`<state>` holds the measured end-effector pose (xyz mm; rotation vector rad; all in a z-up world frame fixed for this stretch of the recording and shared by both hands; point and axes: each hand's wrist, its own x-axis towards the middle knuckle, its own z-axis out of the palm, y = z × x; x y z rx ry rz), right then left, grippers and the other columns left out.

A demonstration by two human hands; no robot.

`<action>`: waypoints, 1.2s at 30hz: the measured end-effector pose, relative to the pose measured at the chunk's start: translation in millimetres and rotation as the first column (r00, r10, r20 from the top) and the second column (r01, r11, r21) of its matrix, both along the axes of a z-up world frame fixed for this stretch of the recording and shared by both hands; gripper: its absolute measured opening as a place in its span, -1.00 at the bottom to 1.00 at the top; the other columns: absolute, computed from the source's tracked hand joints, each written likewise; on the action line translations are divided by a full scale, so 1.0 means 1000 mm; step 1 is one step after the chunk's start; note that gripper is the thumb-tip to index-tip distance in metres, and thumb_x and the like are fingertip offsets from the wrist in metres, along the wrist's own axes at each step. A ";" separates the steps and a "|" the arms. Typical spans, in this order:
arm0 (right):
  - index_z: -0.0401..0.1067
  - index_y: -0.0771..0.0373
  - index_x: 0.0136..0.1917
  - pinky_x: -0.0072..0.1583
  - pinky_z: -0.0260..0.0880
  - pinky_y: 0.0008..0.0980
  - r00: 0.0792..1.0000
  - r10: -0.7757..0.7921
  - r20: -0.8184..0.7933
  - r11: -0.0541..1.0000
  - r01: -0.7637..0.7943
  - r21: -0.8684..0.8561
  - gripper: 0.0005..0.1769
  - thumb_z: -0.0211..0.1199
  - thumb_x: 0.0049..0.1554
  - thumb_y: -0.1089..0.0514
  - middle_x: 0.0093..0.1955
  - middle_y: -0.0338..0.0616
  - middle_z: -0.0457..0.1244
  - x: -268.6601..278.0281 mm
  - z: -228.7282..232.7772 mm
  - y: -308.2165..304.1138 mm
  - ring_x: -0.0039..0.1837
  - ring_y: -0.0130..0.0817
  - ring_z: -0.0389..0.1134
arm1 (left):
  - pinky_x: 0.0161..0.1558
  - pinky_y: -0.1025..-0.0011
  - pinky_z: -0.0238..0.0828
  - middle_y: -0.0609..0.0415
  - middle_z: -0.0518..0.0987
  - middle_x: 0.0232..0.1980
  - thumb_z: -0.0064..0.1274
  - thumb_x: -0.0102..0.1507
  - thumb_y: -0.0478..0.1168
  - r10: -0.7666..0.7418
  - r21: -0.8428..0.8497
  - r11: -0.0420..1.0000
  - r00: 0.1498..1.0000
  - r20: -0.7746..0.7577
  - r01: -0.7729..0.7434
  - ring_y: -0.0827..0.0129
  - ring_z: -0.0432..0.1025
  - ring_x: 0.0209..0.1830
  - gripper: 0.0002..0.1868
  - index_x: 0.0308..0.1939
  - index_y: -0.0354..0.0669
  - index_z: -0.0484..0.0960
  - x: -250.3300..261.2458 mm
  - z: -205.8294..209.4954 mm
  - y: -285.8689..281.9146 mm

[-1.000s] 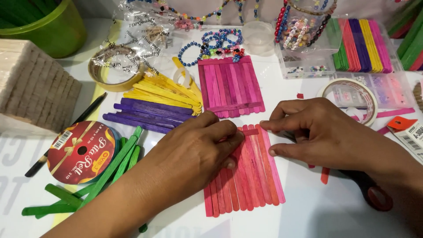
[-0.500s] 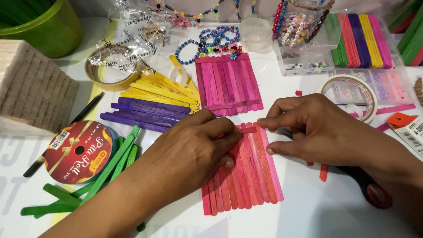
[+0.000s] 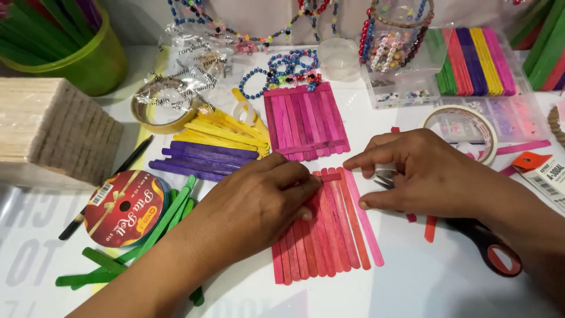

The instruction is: Applying small strips of double-sided tape to colored popsicle sticks to join them together for a craft project.

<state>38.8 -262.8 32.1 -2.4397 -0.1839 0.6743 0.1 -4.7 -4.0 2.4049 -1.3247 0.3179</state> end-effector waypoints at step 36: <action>0.79 -0.01 0.11 -0.26 0.50 -0.45 1.000 -0.018 0.009 0.998 0.019 -0.053 -0.52 0.63 -0.13 0.17 -0.25 -0.35 0.46 -0.004 0.000 0.002 -0.47 -0.47 0.36 | -0.19 0.11 0.42 -0.01 0.54 -0.01 0.00 0.33 -0.32 0.024 0.100 0.995 0.995 -0.094 -0.015 0.05 0.35 -0.04 -0.61 0.25 -0.23 0.62 0.008 -0.002 0.013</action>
